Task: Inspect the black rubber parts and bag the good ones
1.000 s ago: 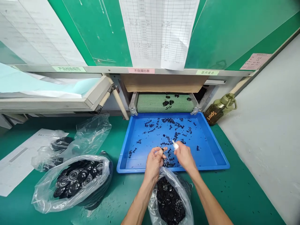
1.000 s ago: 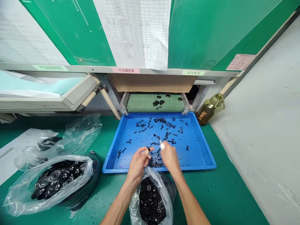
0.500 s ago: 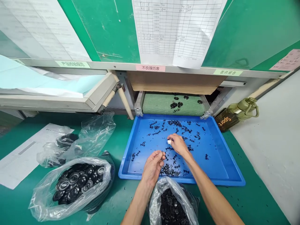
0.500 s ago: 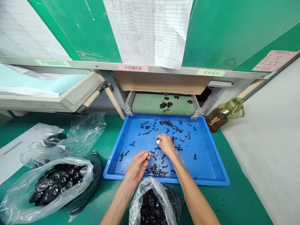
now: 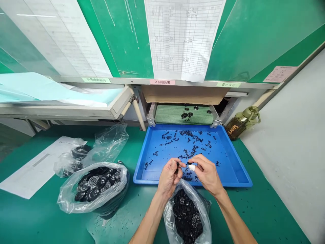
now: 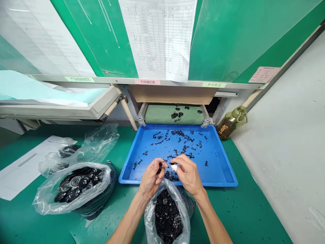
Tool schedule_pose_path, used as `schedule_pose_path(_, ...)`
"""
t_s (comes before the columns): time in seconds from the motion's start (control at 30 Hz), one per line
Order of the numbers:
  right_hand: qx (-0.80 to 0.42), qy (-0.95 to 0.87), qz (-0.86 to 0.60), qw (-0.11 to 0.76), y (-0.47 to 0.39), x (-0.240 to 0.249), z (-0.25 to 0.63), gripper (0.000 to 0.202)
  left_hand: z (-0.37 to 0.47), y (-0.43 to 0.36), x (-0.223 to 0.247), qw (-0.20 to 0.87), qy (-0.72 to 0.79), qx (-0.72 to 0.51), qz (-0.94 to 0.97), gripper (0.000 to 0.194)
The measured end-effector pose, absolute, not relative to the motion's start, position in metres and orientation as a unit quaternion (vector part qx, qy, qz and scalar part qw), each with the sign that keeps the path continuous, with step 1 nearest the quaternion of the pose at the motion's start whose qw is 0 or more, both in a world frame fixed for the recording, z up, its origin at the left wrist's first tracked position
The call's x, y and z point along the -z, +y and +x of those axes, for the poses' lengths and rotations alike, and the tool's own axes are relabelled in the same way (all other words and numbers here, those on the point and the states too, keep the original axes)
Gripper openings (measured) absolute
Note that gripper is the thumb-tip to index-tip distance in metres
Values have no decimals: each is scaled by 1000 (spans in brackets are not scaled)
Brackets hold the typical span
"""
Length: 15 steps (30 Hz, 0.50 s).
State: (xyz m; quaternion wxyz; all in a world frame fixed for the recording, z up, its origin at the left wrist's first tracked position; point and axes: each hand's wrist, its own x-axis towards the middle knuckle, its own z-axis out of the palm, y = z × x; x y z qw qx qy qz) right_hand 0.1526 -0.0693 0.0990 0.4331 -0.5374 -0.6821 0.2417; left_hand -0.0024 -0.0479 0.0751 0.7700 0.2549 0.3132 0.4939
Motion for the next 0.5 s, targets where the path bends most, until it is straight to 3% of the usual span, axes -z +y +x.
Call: schedule_pose_path(0.5,-219,-682,-510,477,-112,-126,145,33,-1,-85,-102,768,282,-490,301,34)
